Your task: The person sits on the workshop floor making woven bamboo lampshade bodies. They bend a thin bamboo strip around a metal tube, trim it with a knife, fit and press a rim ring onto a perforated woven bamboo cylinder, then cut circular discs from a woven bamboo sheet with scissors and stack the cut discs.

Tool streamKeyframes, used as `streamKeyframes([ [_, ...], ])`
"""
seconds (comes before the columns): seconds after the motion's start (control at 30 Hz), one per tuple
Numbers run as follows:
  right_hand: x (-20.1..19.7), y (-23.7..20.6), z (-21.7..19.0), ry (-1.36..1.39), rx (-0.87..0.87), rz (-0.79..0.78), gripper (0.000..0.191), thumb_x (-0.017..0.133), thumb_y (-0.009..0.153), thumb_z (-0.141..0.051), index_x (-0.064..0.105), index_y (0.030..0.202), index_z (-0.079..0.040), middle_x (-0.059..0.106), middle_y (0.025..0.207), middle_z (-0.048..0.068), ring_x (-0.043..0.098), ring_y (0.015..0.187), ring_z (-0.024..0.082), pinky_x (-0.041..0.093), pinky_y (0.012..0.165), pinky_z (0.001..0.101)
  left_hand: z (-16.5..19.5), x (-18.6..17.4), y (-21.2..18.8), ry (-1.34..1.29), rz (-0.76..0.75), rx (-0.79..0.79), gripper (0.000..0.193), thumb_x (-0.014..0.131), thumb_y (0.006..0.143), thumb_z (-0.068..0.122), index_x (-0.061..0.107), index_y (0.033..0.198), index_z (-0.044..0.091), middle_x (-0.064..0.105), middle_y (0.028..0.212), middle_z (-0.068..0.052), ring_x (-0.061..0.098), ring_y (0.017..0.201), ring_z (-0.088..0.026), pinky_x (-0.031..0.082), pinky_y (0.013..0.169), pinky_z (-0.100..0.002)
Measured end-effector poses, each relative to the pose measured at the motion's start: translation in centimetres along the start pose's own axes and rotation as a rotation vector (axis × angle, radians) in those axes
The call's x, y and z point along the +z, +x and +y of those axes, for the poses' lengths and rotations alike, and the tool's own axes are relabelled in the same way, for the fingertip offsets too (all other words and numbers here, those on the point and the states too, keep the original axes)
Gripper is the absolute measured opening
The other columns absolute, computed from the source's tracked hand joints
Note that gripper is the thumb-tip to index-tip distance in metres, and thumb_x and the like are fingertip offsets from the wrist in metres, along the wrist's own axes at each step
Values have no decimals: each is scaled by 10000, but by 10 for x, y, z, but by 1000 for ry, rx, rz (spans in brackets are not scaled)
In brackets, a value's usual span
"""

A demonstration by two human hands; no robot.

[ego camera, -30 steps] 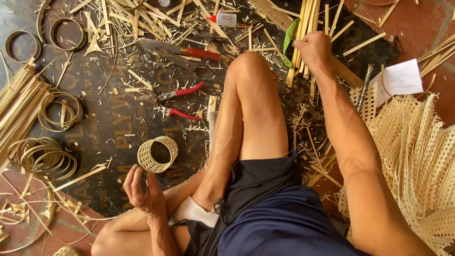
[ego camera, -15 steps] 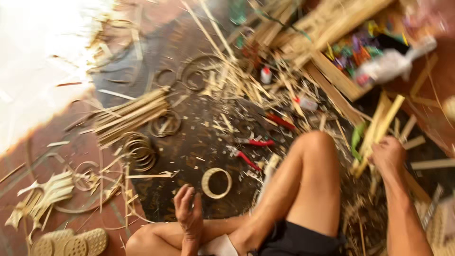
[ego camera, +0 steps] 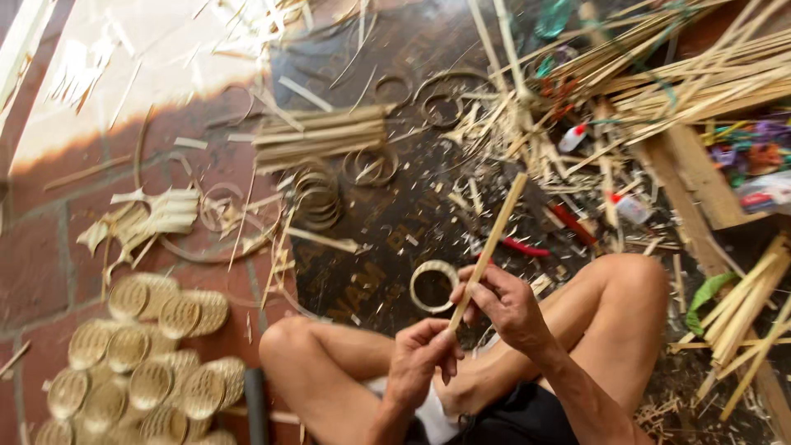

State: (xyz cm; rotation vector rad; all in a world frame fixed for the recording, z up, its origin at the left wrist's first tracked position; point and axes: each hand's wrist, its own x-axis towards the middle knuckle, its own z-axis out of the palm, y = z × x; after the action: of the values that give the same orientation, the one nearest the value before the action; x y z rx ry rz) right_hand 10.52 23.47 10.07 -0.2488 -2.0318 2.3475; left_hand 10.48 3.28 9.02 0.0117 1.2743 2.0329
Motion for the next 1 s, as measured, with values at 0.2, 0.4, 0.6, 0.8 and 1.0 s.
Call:
streamKeyframes([
  [0.2, 44, 8, 19, 359, 3, -125, 264, 575, 970, 31, 617, 1223, 93, 716, 941, 162, 666, 663, 168, 586, 605, 304, -3, -56, -58, -26, 64, -127, 218, 598, 1035, 187, 688, 1043, -12, 698, 719, -84, 582, 484, -107, 432, 405, -242],
  [0.4, 50, 23, 32, 662, -91, 33, 218, 581, 1041, 19, 618, 1255, 39, 713, 997, 199, 678, 709, 201, 611, 628, 369, -31, -174, -160, 155, 691, -29, 209, 659, 974, 236, 692, 962, 31, 696, 688, -58, 596, 504, -121, 459, 443, -255],
  [0.6, 52, 30, 37, 699, -160, -26, 181, 611, 1087, 4, 621, 1265, 39, 716, 1001, 208, 680, 715, 201, 606, 645, 363, -84, -264, -207, 1666, 1309, -44, 650, 839, 807, 372, 637, 1282, -25, 589, 1129, -241, 548, 1014, -370, 492, 801, -481],
  [0.8, 57, 27, 45, 666, -239, -26, 82, 626, 1125, -33, 611, 1078, 32, 711, 958, 218, 672, 699, 213, 596, 654, 358, -100, -313, -194, 1528, 1458, -250, 671, 860, 823, 372, 619, 1335, 11, 555, 1172, -227, 505, 1117, -394, 433, 883, -558],
  [1.0, 41, 14, 51, 671, -203, 49, 165, 641, 1109, -15, 578, 958, 15, 697, 945, 222, 650, 678, 212, 592, 644, 359, -64, -291, -206, 1390, 1319, -213, 481, 836, 924, 410, 661, 1164, 32, 645, 1014, -155, 626, 971, -335, 507, 851, -487],
])
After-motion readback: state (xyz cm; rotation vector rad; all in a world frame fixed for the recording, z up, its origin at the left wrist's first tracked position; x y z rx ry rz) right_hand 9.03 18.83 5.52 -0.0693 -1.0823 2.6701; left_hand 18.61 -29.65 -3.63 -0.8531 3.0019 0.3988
